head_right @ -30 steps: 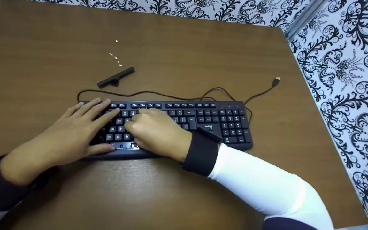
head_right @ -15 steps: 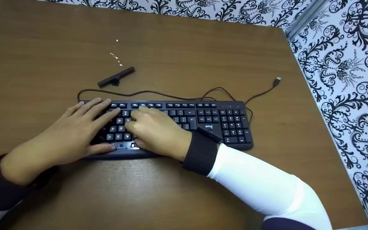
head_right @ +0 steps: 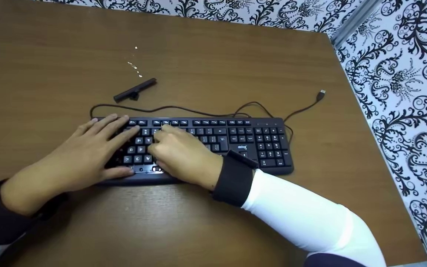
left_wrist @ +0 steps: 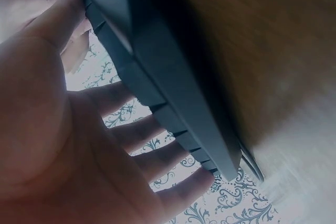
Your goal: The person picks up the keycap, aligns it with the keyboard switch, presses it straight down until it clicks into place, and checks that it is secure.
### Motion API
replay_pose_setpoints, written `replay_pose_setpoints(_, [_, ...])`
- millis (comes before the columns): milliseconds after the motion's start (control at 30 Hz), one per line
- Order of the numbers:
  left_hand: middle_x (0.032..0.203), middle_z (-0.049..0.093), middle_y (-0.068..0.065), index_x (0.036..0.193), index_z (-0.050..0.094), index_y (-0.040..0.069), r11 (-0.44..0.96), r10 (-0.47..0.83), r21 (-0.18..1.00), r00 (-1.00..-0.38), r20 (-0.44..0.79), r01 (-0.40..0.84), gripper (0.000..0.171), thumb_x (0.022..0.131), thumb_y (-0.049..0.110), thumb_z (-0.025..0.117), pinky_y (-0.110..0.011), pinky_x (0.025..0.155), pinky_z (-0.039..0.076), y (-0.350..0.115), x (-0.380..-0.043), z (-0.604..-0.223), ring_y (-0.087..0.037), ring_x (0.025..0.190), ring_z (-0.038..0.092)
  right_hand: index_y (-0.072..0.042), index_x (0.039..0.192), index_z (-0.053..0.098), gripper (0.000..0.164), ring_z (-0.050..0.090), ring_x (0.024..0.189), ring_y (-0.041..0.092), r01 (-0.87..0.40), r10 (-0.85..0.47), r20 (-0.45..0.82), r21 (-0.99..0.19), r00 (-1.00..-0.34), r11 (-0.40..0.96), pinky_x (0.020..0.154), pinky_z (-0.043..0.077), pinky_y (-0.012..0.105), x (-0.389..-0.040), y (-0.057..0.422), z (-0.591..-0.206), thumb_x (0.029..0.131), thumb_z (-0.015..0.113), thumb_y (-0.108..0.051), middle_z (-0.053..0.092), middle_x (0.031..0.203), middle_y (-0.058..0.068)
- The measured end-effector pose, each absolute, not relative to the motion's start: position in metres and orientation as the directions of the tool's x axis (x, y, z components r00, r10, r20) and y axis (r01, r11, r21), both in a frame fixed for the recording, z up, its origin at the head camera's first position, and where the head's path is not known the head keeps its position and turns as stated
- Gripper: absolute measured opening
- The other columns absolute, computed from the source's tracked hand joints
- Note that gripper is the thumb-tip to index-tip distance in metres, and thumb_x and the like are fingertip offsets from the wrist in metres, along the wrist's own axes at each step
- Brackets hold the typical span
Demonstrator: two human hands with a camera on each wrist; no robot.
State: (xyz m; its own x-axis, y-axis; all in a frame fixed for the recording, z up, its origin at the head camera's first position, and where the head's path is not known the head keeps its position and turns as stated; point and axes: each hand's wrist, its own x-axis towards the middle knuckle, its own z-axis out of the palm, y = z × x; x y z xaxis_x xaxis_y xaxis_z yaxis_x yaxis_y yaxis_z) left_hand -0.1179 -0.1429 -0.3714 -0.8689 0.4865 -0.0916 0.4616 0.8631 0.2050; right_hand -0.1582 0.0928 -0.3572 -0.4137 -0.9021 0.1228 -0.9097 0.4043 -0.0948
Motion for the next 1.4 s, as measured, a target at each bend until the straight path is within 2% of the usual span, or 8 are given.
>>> replay_pose_setpoints(900, [0.164, 0.026, -0.020, 0.157, 0.032, 0.012, 0.863, 0.485, 0.214, -0.868, -0.104, 0.457, 0.091, 0.088, 0.065, 0.061, -0.066, 0.119, 0.021, -0.1436, -0.1179, -0.3718, -0.043, 0.151, 0.023, -0.006, 0.096, 0.076, 0.015, 0.062, 0.082, 0.020, -0.899, -0.896, 0.172, -0.242, -0.410, 0.365, 0.074, 0.056, 0.031, -0.1625, 0.0979, -0.3587, 0.085, 0.079, -0.015, 0.070, 0.089, 0.005])
replay_pose_setpoints(1233, [0.164, 0.026, -0.020, 0.157, 0.032, 0.012, 0.865, 0.484, 0.204, -0.869, -0.101, 0.458, 0.092, 0.088, 0.065, 0.061, -0.066, 0.119, 0.022, -0.1435, -0.1173, -0.3722, -0.043, 0.151, 0.024, -0.008, 0.095, 0.075, 0.013, 0.059, 0.084, 0.019, -0.882, -0.881, 0.146, -0.230, -0.450, 0.412, 0.074, 0.055, 0.030, -0.1589, 0.0948, -0.3612, 0.084, 0.078, -0.014, 0.070, 0.092, 0.004])
replay_pose_setpoints(1400, [0.164, 0.026, -0.020, 0.157, 0.033, 0.012, 0.862, 0.486, 0.214, -0.869, -0.092, 0.459, 0.091, 0.088, 0.064, 0.062, -0.065, 0.120, 0.021, -0.1431, -0.1176, -0.3724, -0.043, 0.151, 0.024, -0.007, 0.093, 0.074, 0.012, 0.059, 0.081, 0.019, -0.890, -0.884, 0.163, -0.222, -0.437, 0.399, 0.071, 0.054, 0.030, -0.1586, 0.0955, -0.3605, 0.084, 0.078, -0.015, 0.069, 0.089, 0.004])
